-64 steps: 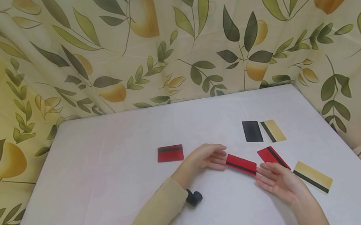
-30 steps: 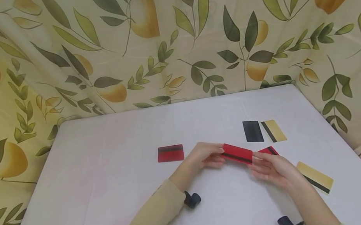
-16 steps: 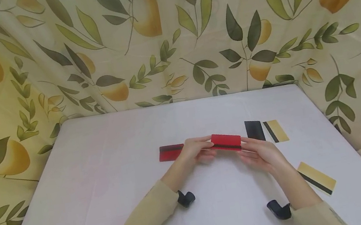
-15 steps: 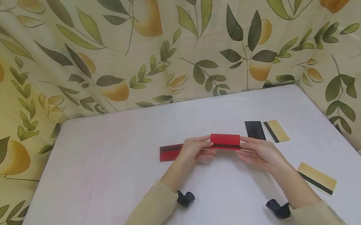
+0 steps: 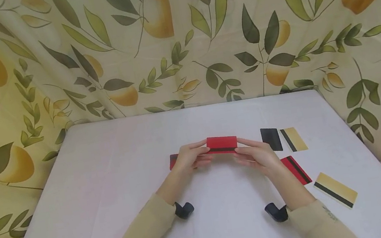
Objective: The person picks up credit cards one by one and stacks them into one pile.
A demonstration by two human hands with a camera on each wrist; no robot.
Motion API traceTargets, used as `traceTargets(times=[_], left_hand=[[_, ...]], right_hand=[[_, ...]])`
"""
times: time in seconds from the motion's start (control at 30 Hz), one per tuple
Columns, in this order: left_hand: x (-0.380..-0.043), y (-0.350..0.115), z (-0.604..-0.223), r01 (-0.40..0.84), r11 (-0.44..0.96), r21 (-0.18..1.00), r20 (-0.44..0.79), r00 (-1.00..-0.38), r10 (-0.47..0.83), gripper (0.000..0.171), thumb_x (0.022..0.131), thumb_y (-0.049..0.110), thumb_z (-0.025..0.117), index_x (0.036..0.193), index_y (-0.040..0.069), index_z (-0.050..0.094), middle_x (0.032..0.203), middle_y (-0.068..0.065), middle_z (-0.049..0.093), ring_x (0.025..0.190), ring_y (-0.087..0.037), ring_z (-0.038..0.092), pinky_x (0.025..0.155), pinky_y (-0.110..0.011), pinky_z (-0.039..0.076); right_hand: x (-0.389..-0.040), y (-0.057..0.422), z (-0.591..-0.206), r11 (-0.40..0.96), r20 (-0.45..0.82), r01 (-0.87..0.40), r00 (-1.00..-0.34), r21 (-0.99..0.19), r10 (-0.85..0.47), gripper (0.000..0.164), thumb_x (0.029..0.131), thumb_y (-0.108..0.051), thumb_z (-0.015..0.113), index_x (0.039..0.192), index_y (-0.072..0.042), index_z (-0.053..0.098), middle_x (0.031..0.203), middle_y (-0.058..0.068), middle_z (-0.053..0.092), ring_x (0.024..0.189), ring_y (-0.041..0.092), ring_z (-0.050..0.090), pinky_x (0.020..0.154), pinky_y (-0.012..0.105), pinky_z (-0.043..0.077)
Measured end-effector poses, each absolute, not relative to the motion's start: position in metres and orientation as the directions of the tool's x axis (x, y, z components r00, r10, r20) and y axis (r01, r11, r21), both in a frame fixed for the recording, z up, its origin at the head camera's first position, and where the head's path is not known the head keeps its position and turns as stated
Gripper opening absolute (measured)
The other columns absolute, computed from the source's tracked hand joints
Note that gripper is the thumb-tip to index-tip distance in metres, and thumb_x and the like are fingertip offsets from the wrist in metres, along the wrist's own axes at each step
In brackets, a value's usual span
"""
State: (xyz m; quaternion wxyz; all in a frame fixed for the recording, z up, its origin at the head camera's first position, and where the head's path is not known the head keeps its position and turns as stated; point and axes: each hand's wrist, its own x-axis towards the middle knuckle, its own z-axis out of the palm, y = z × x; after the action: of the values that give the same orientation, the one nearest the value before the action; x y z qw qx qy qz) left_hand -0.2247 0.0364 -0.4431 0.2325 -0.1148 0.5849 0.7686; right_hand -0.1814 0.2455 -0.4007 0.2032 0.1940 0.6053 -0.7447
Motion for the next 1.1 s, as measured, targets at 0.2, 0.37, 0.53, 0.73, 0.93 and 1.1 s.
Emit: traceTargets(times=[0.2, 0.37, 0.53, 0.73, 0.93, 1.1], left_hand=[[-0.226, 0.022, -0.448, -0.481, -0.196, 0.854, -0.445, -0.873, 0.2, 0.038, 0.079, 0.005, 0.068, 0.117, 0.014, 0.064, 0.092, -0.009, 0.069, 0.076, -0.029, 0.068, 0.074, -0.041, 0.054], [-0.225, 0.011, -0.448, -0.471, -0.2, 0.859, -0.438, -0.879, 0.189, 0.038, 0.08, 0.005, 0.068, 0.117, 0.013, 0.064, 0.089, -0.012, 0.07, 0.077, -0.03, 0.068, 0.07, -0.038, 0.056], [-0.223, -0.001, -0.447, -0.463, -0.215, 0.86, -0.433, -0.885, 0.171, 0.038, 0.08, 0.003, 0.067, 0.117, 0.011, 0.064, 0.088, -0.015, 0.069, 0.065, -0.023, 0.068, 0.064, -0.036, 0.057], [-0.22, -0.013, -0.449, -0.473, -0.203, 0.857, -0.448, -0.88, 0.159, 0.038, 0.082, 0.004, 0.065, 0.12, 0.01, 0.062, 0.093, -0.014, 0.069, 0.057, -0.016, 0.066, 0.061, -0.031, 0.057], [-0.216, -0.024, -0.453, -0.465, -0.183, 0.866, -0.441, -0.884, 0.156, 0.039, 0.084, 0.003, 0.063, 0.123, 0.008, 0.059, 0.098, -0.014, 0.067, 0.054, -0.014, 0.065, 0.072, -0.039, 0.055], [-0.215, -0.033, -0.456, -0.474, -0.164, 0.865, -0.455, -0.879, 0.141, 0.039, 0.085, 0.002, 0.062, 0.123, 0.009, 0.059, 0.103, -0.013, 0.065, 0.053, -0.014, 0.064, 0.074, -0.04, 0.054]], right_hand=[[-0.188, 0.234, -0.405, -0.154, -0.53, 0.535, -0.845, -0.831, -0.075, 0.063, 0.089, -0.016, 0.061, 0.143, -0.011, 0.029, 0.087, -0.008, 0.065, 0.083, 0.011, 0.067, 0.075, 0.026, 0.054], [-0.191, 0.225, -0.409, -0.15, -0.533, 0.541, -0.841, -0.828, -0.091, 0.059, 0.09, -0.015, 0.059, 0.143, -0.012, 0.031, 0.088, -0.007, 0.065, 0.082, 0.011, 0.068, 0.073, 0.023, 0.054], [-0.194, 0.214, -0.413, -0.136, -0.522, 0.532, -0.846, -0.836, -0.103, 0.058, 0.09, -0.013, 0.058, 0.142, -0.011, 0.032, 0.086, -0.007, 0.068, 0.08, 0.011, 0.068, 0.069, 0.022, 0.055], [-0.193, 0.203, -0.419, -0.129, -0.525, 0.534, -0.845, -0.835, -0.103, 0.055, 0.09, -0.013, 0.058, 0.14, -0.01, 0.036, 0.093, -0.003, 0.065, 0.081, 0.012, 0.068, 0.07, 0.024, 0.055], [-0.193, 0.193, -0.425, -0.133, -0.529, 0.544, -0.839, -0.829, -0.128, 0.055, 0.089, -0.01, 0.058, 0.14, -0.008, 0.037, 0.089, -0.003, 0.068, 0.083, 0.014, 0.068, 0.068, 0.024, 0.056], [-0.195, 0.184, -0.435, -0.124, -0.537, 0.552, -0.833, -0.825, -0.134, 0.054, 0.089, -0.009, 0.059, 0.139, -0.009, 0.039, 0.088, -0.002, 0.068, 0.079, 0.012, 0.068, 0.065, 0.024, 0.056]])
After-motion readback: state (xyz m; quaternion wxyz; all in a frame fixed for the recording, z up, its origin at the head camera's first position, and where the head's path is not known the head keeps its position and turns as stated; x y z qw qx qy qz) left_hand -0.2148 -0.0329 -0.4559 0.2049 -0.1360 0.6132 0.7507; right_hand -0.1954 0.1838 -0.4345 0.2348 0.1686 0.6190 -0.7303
